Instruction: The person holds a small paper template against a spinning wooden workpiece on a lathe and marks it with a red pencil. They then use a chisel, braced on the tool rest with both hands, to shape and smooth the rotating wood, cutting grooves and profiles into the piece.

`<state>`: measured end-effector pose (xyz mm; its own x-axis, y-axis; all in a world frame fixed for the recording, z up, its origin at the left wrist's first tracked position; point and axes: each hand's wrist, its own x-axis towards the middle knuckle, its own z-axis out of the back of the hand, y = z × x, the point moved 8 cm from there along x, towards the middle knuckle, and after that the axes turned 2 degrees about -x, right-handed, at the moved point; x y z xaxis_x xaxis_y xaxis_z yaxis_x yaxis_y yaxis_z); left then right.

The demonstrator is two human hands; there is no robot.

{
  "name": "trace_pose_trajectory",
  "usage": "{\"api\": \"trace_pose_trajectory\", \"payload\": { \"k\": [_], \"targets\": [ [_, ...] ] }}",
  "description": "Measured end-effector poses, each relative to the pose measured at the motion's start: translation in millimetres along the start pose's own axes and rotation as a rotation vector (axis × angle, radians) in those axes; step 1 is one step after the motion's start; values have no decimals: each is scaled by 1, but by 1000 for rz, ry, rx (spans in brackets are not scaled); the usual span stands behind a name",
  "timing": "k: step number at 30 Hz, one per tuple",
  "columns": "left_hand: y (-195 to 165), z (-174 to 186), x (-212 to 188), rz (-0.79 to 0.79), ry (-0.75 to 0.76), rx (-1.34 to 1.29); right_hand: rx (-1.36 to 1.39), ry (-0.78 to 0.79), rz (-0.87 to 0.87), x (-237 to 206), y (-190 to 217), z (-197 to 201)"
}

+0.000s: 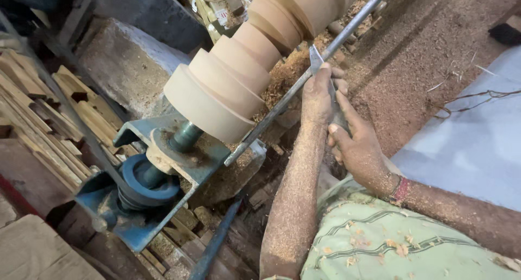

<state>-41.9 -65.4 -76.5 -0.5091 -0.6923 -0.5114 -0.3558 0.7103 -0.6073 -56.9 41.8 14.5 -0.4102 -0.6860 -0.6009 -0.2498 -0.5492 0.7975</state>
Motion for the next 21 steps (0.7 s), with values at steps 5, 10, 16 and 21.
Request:
{"api": "trace_pose_trajectory", "payload": {
  "k": [5, 10, 16, 21],
  "targets": [
    [5, 4, 7, 5, -9, 6, -87, 1, 1, 0, 4, 1],
    [5, 2, 9, -1, 8, -7, -70, 6, -13, 1, 7, 0],
    [0, 1, 5, 35, -37, 43, -141, 17, -25, 2, 8, 3],
    [-6, -5, 0, 51, -54, 12, -106, 22, -30, 4, 9, 3]
  ]
}}
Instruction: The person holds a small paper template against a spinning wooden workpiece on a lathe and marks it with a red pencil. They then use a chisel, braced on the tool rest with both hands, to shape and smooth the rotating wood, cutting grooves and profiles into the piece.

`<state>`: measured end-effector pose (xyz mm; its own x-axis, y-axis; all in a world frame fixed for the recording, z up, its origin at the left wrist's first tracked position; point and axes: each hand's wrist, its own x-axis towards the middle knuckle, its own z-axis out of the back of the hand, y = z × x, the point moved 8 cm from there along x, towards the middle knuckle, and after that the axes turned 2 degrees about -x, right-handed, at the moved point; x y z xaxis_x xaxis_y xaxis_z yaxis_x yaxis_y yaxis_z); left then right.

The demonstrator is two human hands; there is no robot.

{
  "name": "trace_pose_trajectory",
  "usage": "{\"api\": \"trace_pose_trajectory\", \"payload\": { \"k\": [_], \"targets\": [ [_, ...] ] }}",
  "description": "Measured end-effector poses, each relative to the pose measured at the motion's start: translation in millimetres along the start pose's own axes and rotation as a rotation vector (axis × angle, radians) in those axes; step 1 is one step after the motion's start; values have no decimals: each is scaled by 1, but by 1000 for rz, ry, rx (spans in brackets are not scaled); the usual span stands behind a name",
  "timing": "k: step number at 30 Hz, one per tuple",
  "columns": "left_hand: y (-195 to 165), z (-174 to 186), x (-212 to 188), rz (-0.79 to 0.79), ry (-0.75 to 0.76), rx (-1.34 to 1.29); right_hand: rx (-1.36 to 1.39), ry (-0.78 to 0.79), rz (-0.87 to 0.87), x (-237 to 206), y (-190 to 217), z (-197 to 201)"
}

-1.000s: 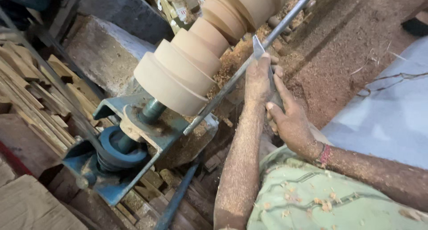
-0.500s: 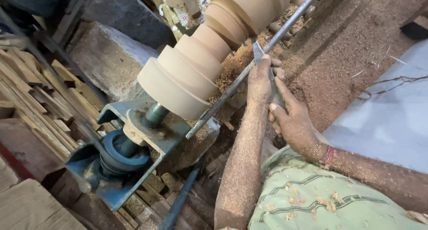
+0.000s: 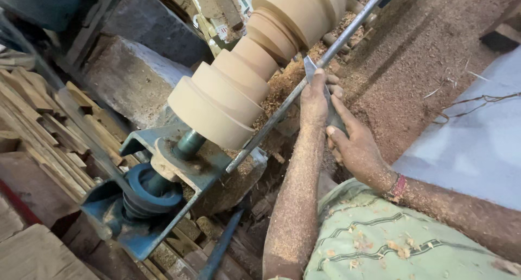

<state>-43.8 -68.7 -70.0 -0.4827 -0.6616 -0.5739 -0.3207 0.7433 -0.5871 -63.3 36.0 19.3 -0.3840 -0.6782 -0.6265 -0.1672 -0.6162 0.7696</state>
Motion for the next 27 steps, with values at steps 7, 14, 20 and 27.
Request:
{"api": "trace_pose_trajectory", "payload": {
  "k": [7, 14, 20, 27],
  "targets": [
    [5, 0, 10, 2, 2, -52, -56, -3, 41, 2, 4, 4],
    [10, 6, 24, -66, -17, -58, 27, 61, 85, 9, 6, 6],
    [12, -1, 10, -139, -102, 144, -81, 131, 107, 7, -8, 28],
    [7, -16, 3, -252, -146, 200, -235, 93, 167, 10, -10, 49]
  ]
}}
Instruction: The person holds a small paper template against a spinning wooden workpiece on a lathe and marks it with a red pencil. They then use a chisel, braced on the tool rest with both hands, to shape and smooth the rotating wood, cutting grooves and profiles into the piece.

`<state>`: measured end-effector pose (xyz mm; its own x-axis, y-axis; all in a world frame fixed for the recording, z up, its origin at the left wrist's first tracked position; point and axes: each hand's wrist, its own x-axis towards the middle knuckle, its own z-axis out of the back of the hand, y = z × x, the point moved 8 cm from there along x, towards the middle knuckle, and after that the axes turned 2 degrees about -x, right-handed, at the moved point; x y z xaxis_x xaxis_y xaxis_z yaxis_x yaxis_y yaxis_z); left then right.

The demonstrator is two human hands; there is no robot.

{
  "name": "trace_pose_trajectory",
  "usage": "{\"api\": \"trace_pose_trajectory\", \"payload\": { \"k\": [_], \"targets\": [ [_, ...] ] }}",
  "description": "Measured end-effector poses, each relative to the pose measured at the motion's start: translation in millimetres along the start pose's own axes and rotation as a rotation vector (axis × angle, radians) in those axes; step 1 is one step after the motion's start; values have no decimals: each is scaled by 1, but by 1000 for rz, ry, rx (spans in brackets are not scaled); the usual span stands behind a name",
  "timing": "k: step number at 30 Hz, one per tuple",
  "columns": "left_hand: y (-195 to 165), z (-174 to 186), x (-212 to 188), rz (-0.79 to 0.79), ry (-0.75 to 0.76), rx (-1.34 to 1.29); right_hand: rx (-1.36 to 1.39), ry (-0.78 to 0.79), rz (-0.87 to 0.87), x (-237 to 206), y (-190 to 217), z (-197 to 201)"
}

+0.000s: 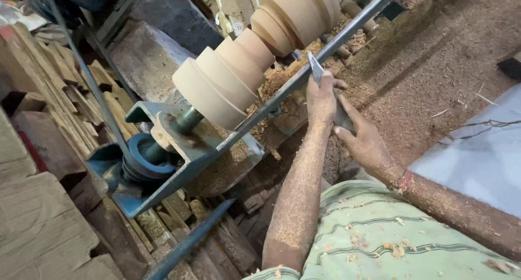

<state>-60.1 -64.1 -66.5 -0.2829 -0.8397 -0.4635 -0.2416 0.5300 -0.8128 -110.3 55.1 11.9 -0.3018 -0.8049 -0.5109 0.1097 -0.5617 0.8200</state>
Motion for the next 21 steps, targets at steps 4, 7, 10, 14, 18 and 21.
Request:
{"api": "trace_pose_trajectory", "payload": {
  "k": [4, 7, 10, 14, 18, 21],
  "targets": [
    [-9, -4, 9, -80, -16, 40, -43, 35, -19, 6, 9, 6],
    [-10, -7, 11, -105, -46, -27, -28, 33, -39, 6, 14, 13],
    [-8, -9, 10, -96, -61, -39, -33, 61, -21, 5, 18, 16],
    [-11, -10, 8, -119, -61, -22, -155, 21, 129, 6, 30, 19],
    [-8, -13, 6, -49, -73, -55, -149, 35, 19, 8, 18, 23],
    [-14, -18, 5, -94, -62, -79, -231, 52, 289, 9, 35, 27]
  ]
}}
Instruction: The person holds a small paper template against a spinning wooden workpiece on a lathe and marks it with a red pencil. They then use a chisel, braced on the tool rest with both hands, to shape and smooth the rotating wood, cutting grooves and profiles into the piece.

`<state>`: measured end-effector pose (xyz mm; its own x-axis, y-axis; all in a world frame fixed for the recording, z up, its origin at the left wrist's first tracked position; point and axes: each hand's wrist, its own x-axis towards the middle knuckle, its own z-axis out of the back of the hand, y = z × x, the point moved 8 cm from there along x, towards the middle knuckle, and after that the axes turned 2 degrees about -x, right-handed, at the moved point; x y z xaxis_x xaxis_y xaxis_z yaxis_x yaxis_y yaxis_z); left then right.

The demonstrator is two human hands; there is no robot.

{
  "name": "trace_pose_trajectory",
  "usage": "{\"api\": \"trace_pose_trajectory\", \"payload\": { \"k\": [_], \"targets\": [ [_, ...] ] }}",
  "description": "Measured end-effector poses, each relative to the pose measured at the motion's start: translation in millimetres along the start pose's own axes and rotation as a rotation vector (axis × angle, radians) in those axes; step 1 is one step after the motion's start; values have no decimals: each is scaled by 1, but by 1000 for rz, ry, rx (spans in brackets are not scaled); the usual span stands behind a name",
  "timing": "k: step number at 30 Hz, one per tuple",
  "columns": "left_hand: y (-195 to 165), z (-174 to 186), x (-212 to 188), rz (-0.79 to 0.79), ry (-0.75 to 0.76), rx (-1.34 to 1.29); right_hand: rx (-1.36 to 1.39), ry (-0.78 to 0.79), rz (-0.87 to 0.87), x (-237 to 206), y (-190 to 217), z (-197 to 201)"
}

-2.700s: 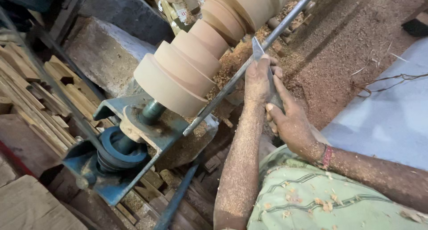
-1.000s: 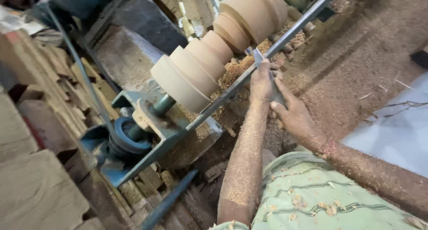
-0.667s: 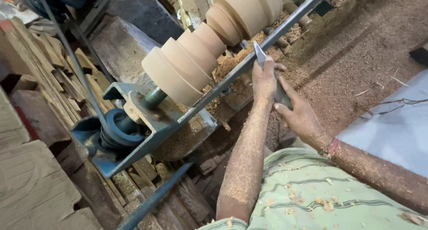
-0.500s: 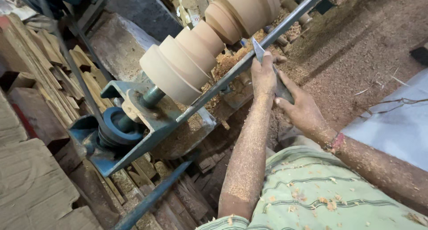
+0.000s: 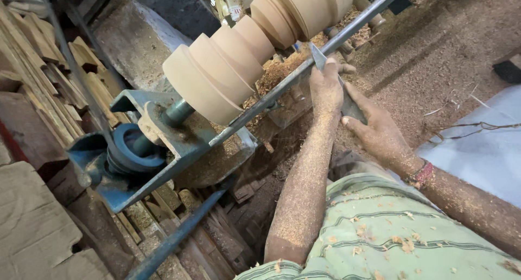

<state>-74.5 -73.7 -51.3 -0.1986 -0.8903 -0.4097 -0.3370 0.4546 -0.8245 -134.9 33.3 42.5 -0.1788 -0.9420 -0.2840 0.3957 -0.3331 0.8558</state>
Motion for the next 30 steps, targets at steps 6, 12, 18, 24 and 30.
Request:
{"api": "trace_pose_trajectory", "payload": {
  "k": [6, 12, 18, 24, 30],
  "targets": [
    [-2, -1, -3, -6, -36, -3, -19, 69, -72, 3, -13, 4],
    [8, 2, 4, 13, -70, 6, -1, 104, -352, 5, -25, 5],
    [4, 10, 5, -51, -7, 54, -38, 65, -151, 5, -1, -7],
    [2, 18, -2, 41, 60, 161, 255, 24, -260, -14, -1, -32],
    [1, 18, 1, 72, 95, 93, 283, -44, -302, -18, 4, -38]
  ]
}}
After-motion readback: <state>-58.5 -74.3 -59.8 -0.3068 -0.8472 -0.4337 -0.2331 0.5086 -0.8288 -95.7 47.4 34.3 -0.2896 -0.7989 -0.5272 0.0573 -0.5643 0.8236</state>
